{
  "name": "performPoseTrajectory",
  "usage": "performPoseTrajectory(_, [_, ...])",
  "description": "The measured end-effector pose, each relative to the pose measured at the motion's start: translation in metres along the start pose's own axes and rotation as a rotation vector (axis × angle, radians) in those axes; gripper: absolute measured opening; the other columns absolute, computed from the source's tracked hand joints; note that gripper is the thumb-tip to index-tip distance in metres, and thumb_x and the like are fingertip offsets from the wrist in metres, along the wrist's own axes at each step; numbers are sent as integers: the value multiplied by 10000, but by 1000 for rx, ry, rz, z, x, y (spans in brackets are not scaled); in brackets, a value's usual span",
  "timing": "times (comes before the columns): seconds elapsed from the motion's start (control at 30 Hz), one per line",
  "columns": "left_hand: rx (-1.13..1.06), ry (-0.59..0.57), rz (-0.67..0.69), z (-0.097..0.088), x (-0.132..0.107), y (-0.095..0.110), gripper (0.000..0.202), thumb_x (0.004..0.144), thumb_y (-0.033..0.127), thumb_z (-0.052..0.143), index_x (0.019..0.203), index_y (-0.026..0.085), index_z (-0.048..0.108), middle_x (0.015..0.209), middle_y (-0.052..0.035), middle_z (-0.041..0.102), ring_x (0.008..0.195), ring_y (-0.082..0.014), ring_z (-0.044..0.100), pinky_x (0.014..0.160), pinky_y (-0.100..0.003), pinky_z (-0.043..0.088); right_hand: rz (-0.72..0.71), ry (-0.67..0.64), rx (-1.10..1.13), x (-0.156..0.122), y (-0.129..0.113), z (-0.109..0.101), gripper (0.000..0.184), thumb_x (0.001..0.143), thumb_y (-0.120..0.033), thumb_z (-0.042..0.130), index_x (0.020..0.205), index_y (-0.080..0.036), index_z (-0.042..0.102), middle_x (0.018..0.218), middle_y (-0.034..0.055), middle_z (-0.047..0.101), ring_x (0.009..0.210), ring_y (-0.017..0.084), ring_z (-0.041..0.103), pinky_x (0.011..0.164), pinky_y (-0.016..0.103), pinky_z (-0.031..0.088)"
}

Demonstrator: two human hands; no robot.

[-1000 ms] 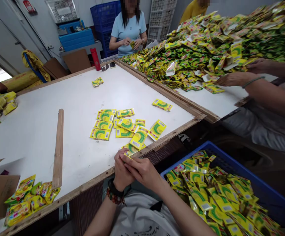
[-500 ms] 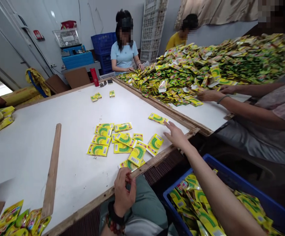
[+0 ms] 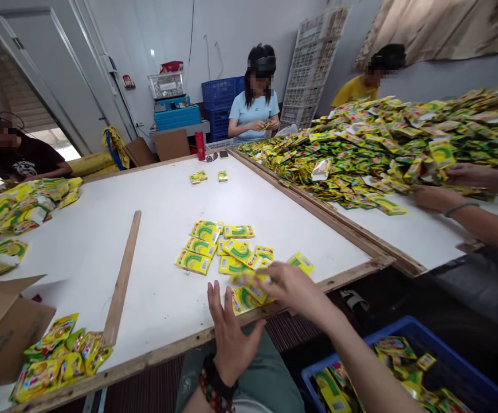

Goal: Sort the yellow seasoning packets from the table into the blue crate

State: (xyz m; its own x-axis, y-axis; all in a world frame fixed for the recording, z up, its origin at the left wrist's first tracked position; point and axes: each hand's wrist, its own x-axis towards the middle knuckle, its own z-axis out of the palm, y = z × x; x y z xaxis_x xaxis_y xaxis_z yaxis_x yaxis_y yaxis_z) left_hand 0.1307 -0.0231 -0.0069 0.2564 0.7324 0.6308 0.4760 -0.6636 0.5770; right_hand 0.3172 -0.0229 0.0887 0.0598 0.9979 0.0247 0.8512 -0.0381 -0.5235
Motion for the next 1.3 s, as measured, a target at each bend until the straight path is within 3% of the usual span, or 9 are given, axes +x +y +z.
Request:
performPoseTrajectory(0.07, [35,-75,72,0,1,0,791,780,329,687,1441,206,270,1397,-188,461,1363,-374,374,1054,-631,361,-45,-104,106,-26,-35,5,249,880,-348,567,895,-196,763,783,65,714,716,210,641,643,271,431])
performPoseTrajectory(0.17, [5,-182,11,1,-2,-2,712,790,335,635,1397,182,294,1172,-153,626,1022,-292,654,848,-460,550,1,-96,385,-45,-53,12,239,866,-355,596,935,-175,738,753,34,701,663,182,600,597,250,406])
performPoseTrajectory(0.27, [29,-96,-114,4,-10,-6,782,738,327,638,1382,127,242,1159,-186,606,891,-281,679,711,-403,570,36,-81,773,-44,-43,28,366,869,-487,575,934,-160,727,730,12,676,633,159,561,574,242,414])
performPoseTrajectory(0.37, [17,0,-65,7,-18,-12,729,700,295,627,1323,137,283,1167,-180,580,932,-288,664,735,-412,565,133,-44,1066,-39,-36,54,411,812,-549,624,815,-154,738,739,24,693,686,184,601,643,275,476])
performPoseTrajectory(0.5, [-78,22,75,8,-23,-17,661,659,267,626,1241,202,319,1147,-134,582,974,-275,656,746,-392,567,297,91,1271,-39,-41,80,496,680,-505,776,1080,-215,732,1065,67,728,971,268,660,866,383,518])
performPoseTrajectory(0.63, [-78,-105,-9,5,-20,-17,735,656,335,671,1281,200,309,1152,-136,587,1006,-294,649,755,-398,562,64,147,1078,-43,-44,80,458,750,-469,739,1160,-269,701,1293,73,639,1239,293,548,1073,461,397])
performPoseTrajectory(0.77, [-27,-244,-114,7,-16,-16,662,688,384,661,1250,181,374,1074,-128,614,898,-291,666,690,-390,553,-85,167,807,-44,-44,74,350,847,-371,650,1178,-262,687,1214,73,674,1171,281,613,1045,463,451])
performPoseTrajectory(1.03, [-96,-227,-120,1,-4,-8,601,675,343,648,1196,195,388,1004,-89,607,872,-265,651,676,-365,541,55,153,897,-33,-49,69,336,895,-419,566,1114,-213,718,1187,60,676,1108,323,646,985,506,493])
performPoseTrajectory(1.3, [-48,-218,-188,2,-5,-7,455,738,313,593,1151,196,441,941,-92,617,797,-256,644,683,-380,539,-132,74,591,-40,-52,67,419,913,-348,554,1312,-226,581,1321,82,596,1249,285,547,1059,463,428])
